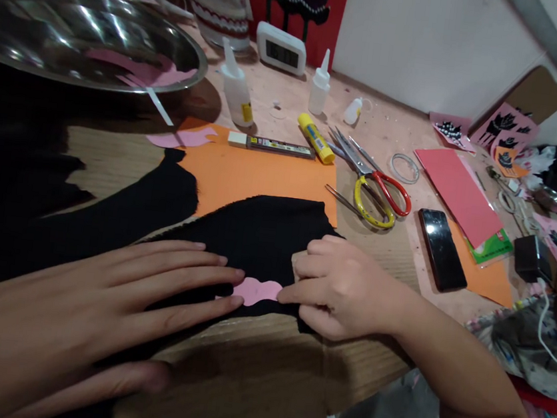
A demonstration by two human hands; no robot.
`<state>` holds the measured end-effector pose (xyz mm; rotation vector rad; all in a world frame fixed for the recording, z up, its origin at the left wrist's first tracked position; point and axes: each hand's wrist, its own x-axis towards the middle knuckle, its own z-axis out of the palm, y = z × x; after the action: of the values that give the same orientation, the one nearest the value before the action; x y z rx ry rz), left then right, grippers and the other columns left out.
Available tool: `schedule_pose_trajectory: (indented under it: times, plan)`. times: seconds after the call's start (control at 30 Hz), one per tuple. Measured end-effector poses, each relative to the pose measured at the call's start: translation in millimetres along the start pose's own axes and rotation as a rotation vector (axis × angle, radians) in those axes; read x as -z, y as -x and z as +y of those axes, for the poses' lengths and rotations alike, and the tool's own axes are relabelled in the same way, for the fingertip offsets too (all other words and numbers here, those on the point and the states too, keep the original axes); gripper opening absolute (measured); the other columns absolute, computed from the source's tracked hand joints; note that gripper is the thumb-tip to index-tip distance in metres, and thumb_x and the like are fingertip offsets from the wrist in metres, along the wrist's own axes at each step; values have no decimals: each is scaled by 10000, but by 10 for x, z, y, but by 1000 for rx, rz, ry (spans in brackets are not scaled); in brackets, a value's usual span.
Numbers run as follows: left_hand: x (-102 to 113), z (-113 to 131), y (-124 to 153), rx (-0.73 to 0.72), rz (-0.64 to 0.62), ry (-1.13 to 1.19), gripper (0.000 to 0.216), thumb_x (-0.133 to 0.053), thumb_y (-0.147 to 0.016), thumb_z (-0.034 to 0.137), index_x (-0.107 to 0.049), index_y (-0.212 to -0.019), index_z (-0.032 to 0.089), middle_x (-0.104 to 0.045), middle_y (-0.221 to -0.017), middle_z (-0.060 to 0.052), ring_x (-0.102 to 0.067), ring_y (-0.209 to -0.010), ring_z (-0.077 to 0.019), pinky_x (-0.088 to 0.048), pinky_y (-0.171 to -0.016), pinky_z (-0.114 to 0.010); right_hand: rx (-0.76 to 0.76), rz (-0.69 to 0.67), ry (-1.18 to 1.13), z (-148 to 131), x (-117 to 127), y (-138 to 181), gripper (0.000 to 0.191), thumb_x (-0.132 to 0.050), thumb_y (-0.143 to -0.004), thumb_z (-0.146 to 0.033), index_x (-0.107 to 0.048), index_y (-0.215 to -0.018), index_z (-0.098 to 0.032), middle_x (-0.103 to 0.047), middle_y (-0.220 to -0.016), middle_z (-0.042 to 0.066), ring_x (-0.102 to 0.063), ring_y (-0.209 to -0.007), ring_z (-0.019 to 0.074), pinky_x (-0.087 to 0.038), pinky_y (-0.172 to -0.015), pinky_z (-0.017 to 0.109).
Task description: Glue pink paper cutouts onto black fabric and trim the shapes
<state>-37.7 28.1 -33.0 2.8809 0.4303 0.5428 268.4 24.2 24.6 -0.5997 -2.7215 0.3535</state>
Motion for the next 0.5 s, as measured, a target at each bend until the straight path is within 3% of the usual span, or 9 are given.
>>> schedule_pose_trajectory:
  times: [0.13,0.37,0.5]
  plan:
    - [-5,10,10,32,-10,-8,533,-415,-1082,537,-487,-1564,320,-634,-1528,-3,-592,-1368,-277,-450,-1194,-458,-7,-46,-3,11,-28,10,304,-504,-907,-54,-792,-970,-126,-655,-721,47,-443,-681,203,-336,-650,354]
    - [-6,-18,21,20,-15,45,612,-552,-1028,528,-455,-1596,322,-621,-1544,-27,-605,-1362,-306,-481,-1178,-473,15,-110,29,-8,-1,24,259,-515,-952,-107,-773,-950,-132,-642,-727,54,-461,-711,210,-326,-658,366]
    - [-2,12,14,59,-8,79,563,-522,-1041,532,-491,-1572,346,-652,-1509,-21,-611,-1358,-303,-465,-1202,-487,1,-57,31,-1,1,19,265,-500,-931,-85,-758,-920,-144,-651,-723,50,-458,-685,203,-343,-650,360]
